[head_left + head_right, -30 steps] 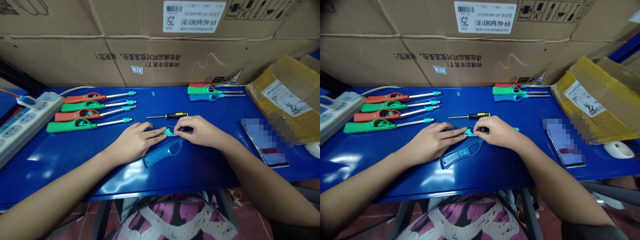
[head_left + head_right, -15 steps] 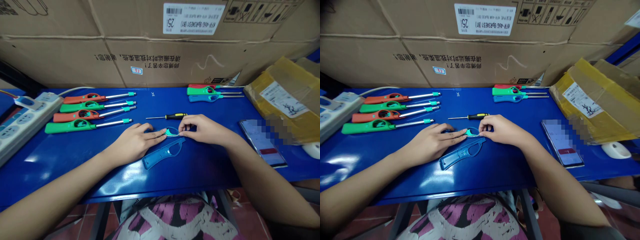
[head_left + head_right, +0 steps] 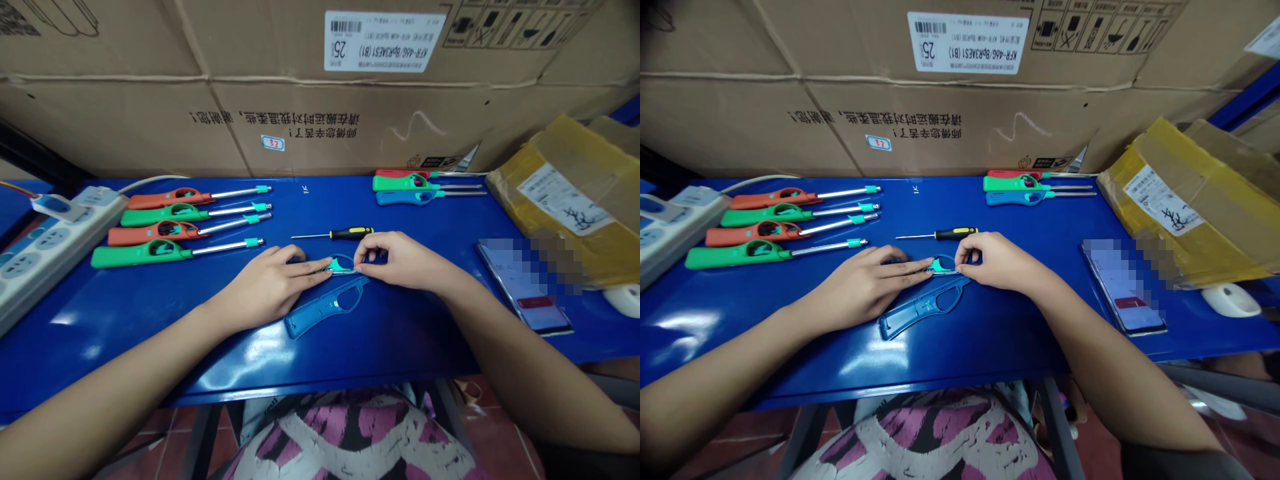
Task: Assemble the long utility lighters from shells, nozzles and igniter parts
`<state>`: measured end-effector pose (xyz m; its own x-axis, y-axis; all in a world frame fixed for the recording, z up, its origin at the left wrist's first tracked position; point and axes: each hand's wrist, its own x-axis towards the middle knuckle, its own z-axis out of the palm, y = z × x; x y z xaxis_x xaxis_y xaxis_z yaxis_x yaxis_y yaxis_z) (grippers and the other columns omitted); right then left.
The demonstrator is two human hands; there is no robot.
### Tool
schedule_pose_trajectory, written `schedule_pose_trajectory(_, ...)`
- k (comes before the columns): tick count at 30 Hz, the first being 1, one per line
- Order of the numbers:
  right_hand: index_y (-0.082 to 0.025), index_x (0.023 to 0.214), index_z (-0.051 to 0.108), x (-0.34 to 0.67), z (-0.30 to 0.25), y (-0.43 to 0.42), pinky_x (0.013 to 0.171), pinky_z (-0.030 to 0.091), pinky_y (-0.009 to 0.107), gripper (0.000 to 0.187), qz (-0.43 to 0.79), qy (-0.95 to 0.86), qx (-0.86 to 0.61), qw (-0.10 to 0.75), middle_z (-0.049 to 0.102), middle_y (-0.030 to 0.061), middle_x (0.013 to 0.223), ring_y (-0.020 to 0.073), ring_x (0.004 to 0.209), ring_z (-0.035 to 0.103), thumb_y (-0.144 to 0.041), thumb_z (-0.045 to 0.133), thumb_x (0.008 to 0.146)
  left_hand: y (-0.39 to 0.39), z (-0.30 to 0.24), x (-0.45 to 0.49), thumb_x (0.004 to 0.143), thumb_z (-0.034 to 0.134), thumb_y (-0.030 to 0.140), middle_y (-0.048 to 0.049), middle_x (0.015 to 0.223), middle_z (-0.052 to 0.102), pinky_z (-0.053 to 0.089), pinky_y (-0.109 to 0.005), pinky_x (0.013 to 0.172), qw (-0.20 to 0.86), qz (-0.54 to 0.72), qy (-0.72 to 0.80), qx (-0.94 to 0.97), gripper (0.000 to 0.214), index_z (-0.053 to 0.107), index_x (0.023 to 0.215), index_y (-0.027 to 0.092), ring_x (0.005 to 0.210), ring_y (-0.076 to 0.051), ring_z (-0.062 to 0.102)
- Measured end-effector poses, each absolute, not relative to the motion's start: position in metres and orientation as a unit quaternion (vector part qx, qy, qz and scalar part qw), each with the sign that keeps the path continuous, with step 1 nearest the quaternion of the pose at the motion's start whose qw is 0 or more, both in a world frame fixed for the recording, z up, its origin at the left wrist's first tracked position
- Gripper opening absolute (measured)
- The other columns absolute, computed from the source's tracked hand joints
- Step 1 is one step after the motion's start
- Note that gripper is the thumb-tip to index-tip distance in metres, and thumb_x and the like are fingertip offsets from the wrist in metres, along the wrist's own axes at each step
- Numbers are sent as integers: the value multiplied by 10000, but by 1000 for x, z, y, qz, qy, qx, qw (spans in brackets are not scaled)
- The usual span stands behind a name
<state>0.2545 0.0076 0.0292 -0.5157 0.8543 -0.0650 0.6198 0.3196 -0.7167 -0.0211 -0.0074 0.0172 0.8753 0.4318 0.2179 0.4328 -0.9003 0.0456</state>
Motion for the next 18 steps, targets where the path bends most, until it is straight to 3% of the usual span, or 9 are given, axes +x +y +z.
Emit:
schedule_pose_trajectory(4,-206,888,702,245,24,3,792,481,305,67,316,-817,-428,219,696,41,943,179,875,610,-203,680,825,-7,15,-22,991,491,151,-60,1413,625,503,-372,847,-8,-119,-223,-968,421,599,1391,223,1073,-236,569)
schedule_pose_trajectory(8,-217,888,676,236,13,2,875,446,356,66,256,-837,-419,241,677,38,911,208,944,609,-268,709,862,-6,13,-22,993,488,148,-58,1411,626,505,-361,829,-14,-125,-225,-966,425,597,1394,238,1027,-228,576)
schedule_pose_trajectory(14,-228,939,666,232,9,1,872,420,362,106,220,-846,-419,247,667,38,949,213,965,600,-262,720,855,-4,12,-24,999,495,146,-49,1387,645,552,-385,847,-37,-141,-220,-964,410,600,1389,215,1025,-228,601)
schedule_pose_trajectory(18,-222,968,673,228,9,0,873,426,358,118,226,-851,-408,243,669,40,950,213,983,602,-273,713,870,-1,10,-30,1010,522,177,-51,1304,701,575,-371,927,-107,-213,-205,-949,351,636,1341,207,1083,-199,644)
